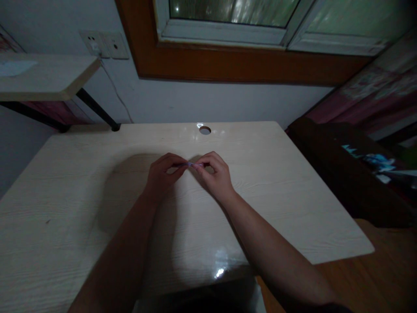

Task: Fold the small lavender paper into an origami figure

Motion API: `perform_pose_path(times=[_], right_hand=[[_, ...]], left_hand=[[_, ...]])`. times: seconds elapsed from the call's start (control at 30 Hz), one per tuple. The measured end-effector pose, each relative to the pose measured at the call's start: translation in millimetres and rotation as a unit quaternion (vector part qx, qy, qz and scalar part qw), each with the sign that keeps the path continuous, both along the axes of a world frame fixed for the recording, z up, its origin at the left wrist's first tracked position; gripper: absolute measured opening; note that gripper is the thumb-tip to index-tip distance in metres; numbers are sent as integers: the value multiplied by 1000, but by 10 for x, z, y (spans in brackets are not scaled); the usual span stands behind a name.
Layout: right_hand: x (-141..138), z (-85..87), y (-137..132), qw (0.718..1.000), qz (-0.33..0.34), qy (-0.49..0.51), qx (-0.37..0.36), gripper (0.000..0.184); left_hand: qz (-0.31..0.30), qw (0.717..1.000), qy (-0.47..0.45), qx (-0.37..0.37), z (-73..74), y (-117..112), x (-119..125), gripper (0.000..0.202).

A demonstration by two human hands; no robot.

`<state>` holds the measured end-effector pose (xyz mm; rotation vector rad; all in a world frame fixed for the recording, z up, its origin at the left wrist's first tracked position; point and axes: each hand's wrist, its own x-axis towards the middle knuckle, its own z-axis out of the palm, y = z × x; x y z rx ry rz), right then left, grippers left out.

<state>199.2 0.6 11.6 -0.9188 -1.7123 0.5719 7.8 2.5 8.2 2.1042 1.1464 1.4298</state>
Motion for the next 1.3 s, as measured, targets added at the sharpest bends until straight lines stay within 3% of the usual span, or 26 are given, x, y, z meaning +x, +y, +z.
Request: perform_pose_path(times=[0.3,0.7,0.87,1.3], right_hand=[[-8,-1,2,999,48,3,-13,8],[-22,19,-10,999,37,8,-25,7],[-19,7,6,998,59,-1,-25,8],[-17,-35,19,998,23,17,-48,6]], left_hand=[[-28,999,-1,24,-7,12,4,7],[-51,999,-9,-13,-28,25,-4,8],[-41,999,-3,-17,-31,38,8,12],[-17,995,-68,-68,-50,53,-7,17]])
